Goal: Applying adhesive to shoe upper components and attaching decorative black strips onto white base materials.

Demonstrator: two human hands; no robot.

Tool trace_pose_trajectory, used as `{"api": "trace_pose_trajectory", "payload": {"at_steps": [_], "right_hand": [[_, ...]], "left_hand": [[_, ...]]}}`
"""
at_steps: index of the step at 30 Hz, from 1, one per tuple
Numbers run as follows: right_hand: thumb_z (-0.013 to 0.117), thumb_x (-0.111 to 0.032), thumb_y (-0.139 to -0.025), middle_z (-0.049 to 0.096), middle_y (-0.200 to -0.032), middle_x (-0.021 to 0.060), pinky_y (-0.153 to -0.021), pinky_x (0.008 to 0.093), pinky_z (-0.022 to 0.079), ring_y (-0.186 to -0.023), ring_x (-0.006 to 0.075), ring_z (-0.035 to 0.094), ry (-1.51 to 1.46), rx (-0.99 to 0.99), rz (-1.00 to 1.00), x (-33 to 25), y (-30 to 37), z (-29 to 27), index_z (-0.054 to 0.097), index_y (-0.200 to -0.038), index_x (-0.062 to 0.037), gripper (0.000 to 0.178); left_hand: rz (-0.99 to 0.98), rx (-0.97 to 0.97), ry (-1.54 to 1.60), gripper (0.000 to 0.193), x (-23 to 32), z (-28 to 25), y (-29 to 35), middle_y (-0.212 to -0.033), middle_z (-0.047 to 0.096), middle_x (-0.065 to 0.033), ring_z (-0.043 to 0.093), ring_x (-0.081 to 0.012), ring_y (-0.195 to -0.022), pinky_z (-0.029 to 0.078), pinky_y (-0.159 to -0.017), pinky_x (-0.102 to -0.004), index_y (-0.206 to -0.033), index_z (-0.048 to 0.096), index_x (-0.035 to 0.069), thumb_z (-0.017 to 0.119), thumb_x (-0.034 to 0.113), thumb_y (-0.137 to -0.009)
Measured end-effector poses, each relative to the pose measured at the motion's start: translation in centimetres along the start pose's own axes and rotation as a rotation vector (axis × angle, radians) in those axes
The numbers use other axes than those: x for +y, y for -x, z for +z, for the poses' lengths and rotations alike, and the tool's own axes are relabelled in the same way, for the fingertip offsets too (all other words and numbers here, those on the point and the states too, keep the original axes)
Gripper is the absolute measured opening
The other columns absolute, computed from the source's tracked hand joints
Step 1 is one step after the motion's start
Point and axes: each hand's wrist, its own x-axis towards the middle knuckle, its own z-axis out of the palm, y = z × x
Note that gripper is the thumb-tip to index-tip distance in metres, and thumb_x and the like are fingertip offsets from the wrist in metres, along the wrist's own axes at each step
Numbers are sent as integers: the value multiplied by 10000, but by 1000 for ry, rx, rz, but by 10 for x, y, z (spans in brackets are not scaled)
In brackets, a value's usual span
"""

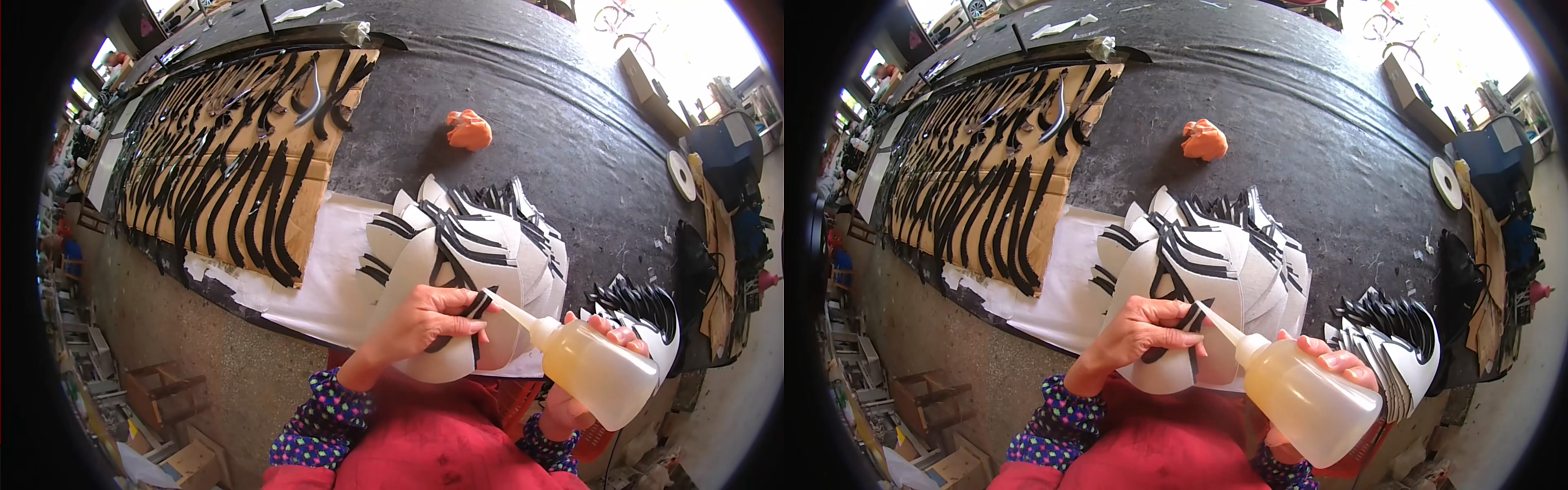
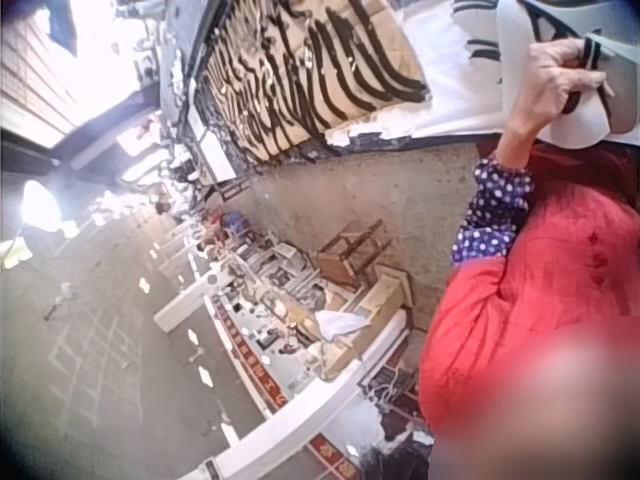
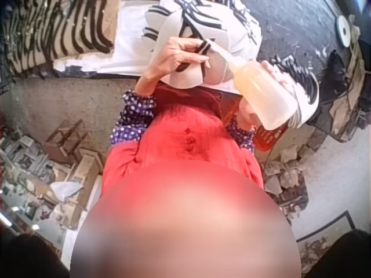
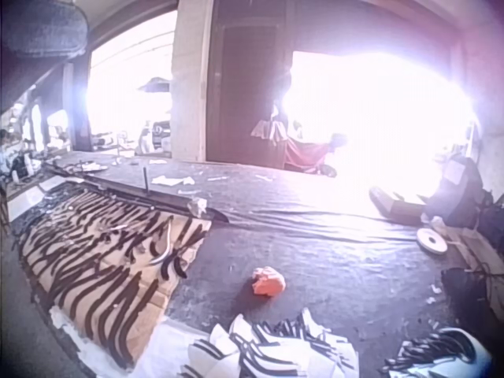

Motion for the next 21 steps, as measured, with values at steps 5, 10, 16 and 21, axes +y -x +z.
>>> {"api": "trace_pose_trajectory", "payload": {"at_steps": [5,10,16,21], "right_hand": [[668,-561,-702,383,-1225,66,-939,576,398,-1188,301,433,186,49,-55,-4,-2,0,267,-1337,-100,881],[710,-530,-676,378,-1224,72,-952,566,391,-1198,301,421,28,-80,-35,-4,-5,1,274,-1324,-95,893],[758,-413,-674,400,-1182,86,-948,584,385,-1182,331,426,126,121,-18,-6,-7,7,305,-1302,-106,833],[753,-413,-672,401,-1227,87,-951,558,383,-1205,321,413,158,352,18,-9,-20,-12,314,-1306,-106,830]], "left_hand": [[6,-9,32,283,-1,1,-1,-794,665,-58,565,-57,-699,430,-639,-171,-1078,623,-15,649,65,-808],[-7,-3,-21,277,0,-1,0,-790,666,-58,585,-63,-716,433,-646,-172,-1077,622,-16,643,53,-810],[22,-25,30,241,1,1,0,-803,671,-47,589,-64,-745,441,-675,-174,-1045,632,-19,638,61,-818],[-47,38,-105,220,31,-4,17,-824,672,-108,615,-135,-788,465,-752,-241,-1010,628,-54,603,15,-803]]}}
